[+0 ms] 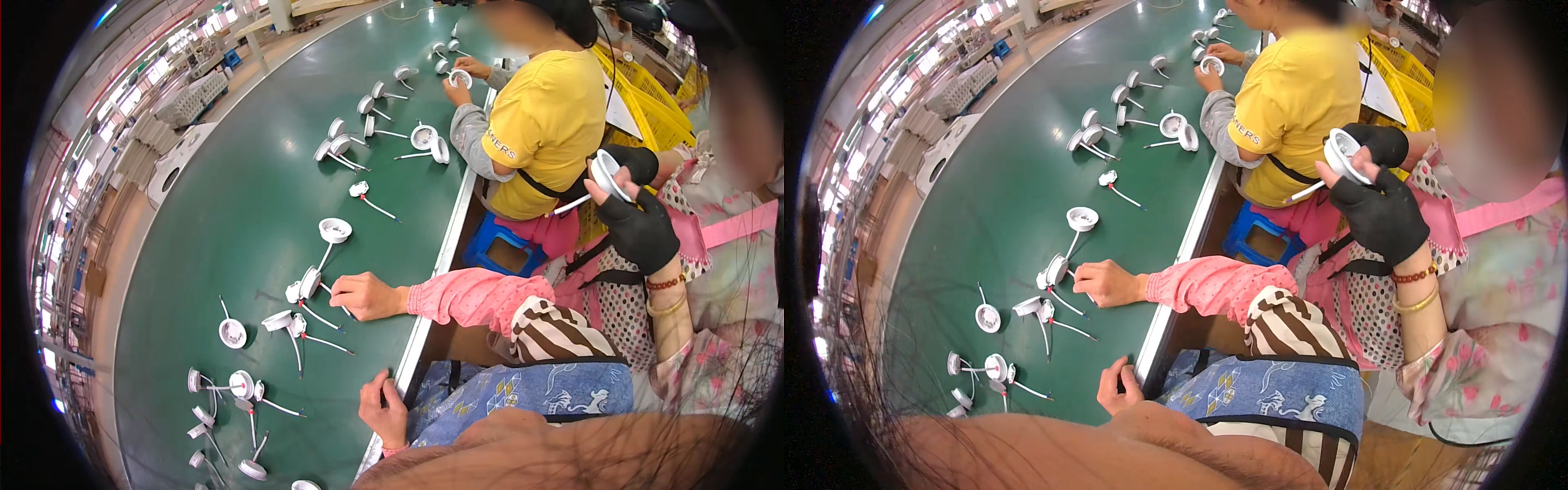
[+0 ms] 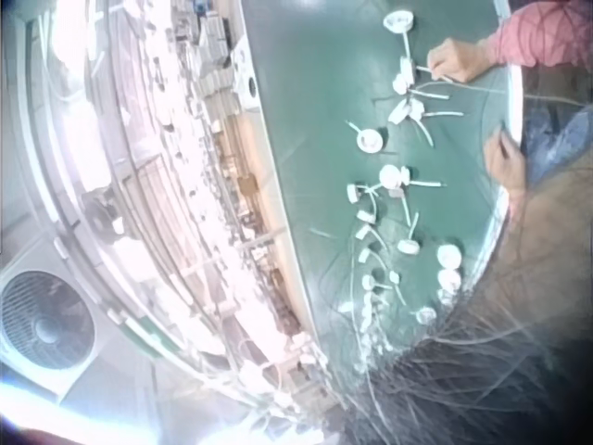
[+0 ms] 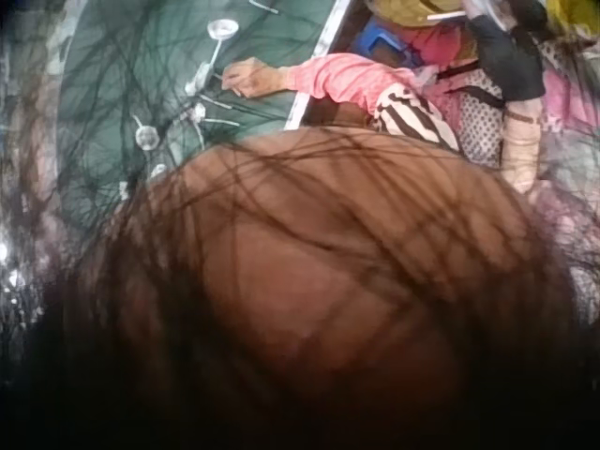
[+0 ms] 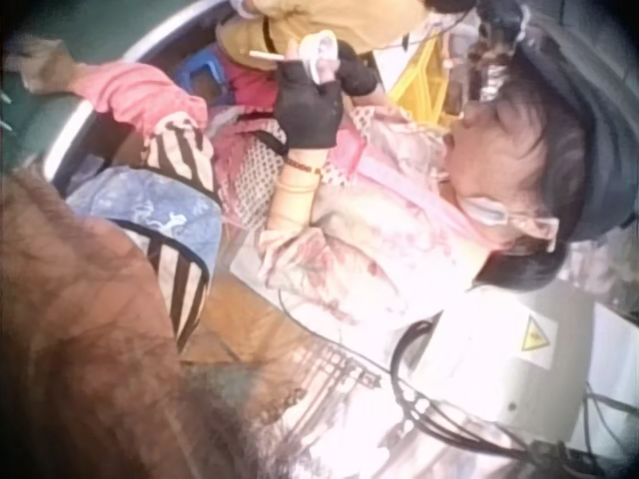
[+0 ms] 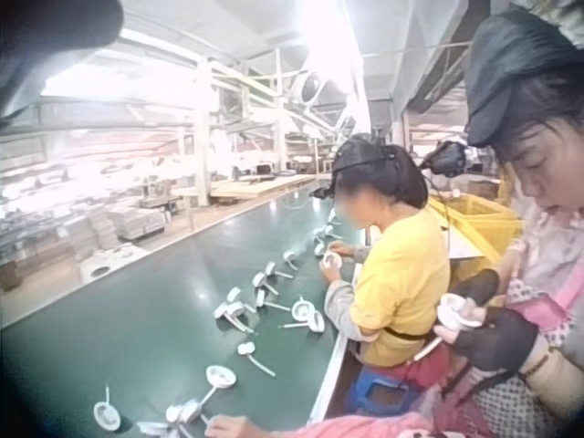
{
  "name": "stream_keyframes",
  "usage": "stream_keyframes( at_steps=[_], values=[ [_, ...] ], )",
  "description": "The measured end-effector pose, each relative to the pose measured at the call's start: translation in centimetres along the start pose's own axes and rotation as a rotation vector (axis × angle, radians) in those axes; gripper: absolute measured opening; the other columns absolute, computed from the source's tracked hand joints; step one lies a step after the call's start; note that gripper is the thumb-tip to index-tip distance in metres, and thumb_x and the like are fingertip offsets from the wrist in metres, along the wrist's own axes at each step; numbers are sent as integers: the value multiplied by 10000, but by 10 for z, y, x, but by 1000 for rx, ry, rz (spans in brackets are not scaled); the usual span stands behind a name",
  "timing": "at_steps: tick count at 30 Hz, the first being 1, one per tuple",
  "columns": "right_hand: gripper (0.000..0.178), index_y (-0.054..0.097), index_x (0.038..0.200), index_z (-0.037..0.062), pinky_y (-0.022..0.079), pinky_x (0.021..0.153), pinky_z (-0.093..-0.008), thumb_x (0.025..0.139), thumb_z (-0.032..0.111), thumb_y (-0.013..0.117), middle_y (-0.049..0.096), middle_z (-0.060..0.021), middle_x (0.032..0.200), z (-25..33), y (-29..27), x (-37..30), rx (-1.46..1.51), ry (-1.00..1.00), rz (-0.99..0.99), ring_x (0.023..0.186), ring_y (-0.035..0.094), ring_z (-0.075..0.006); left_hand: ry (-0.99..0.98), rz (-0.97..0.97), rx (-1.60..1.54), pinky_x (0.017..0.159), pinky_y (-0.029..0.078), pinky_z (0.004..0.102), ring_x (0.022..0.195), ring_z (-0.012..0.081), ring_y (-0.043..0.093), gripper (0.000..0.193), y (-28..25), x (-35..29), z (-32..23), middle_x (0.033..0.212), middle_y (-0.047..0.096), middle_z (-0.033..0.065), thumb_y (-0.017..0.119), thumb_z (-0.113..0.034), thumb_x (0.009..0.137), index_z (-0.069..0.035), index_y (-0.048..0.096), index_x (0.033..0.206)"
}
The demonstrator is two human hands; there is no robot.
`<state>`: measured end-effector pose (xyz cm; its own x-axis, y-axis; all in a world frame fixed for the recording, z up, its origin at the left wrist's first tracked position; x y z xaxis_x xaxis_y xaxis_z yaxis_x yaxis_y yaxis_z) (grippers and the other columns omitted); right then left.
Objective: The person assembles small electrical components for LED lighting by hand, inserting circuit boards into white plastic housings.
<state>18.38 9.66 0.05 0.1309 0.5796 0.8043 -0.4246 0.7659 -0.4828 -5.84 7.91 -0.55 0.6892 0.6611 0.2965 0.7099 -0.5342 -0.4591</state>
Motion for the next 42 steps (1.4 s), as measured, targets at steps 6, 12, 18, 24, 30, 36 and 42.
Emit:
stream_keyframes(
  at_steps=[6,12,18,24,30,36,42],
  values=[
    [205,678,895,52,541,655,-374,704,-22,659,625,-63,918,-7,-3,-2,-24,2,2,875,654,-258,47,-9,-7,685,503,361,728,278,621,167,3,4,-3,835,679,104,653,5,876,-47,732,1014],
    [217,684,883,76,549,678,-380,692,-18,640,641,-64,918,-3,11,4,2,-5,13,871,655,-270,66,-81,61,671,498,364,721,285,614,182,-6,-4,2,817,666,111,665,28,851,-39,726,1009],
    [253,703,928,67,554,683,-413,753,-70,583,668,-114,898,-2,0,12,-131,-18,28,824,665,-308,172,-172,60,702,494,415,752,323,626,202,-3,-7,1,816,658,131,693,35,808,-44,712,992],
    [176,706,962,9,509,696,-288,879,-86,584,676,-98,940,-8,9,4,141,224,118,825,658,-201,4,-251,207,724,501,394,787,301,633,195,-67,-66,-11,852,668,113,683,-7,847,-63,721,1030],
    [199,712,1076,27,468,710,-237,909,-27,619,679,-40,932,85,41,57,489,349,333,802,617,-109,-258,-538,646,695,517,376,775,296,655,162,-209,-136,-6,845,669,125,669,-24,861,-50,707,1017],
    [480,615,1267,26,496,904,-393,799,84,704,652,-153,1113,88,198,100,397,155,449,1002,621,-308,-232,-455,732,818,513,389,952,309,636,432,-309,-97,40,1085,632,152,720,-63,799,-55,633,1221],
    [510,617,1299,19,493,968,-385,818,152,723,642,-169,1205,87,266,128,486,393,660,1095,619,-282,-289,-220,690,1091,394,518,1359,363,403,920,-341,-35,113,1459,444,132,847,-286,673,-171,432,1486]
  ],
)
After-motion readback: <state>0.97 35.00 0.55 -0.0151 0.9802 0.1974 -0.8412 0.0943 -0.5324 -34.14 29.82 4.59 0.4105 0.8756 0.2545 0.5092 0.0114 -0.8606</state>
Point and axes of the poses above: each hand's wrist, its own x-axis towards the middle knuckle, its own y-axis out of the palm, z = x × y, the point moved 3 cm from there along x, towards the middle knuckle
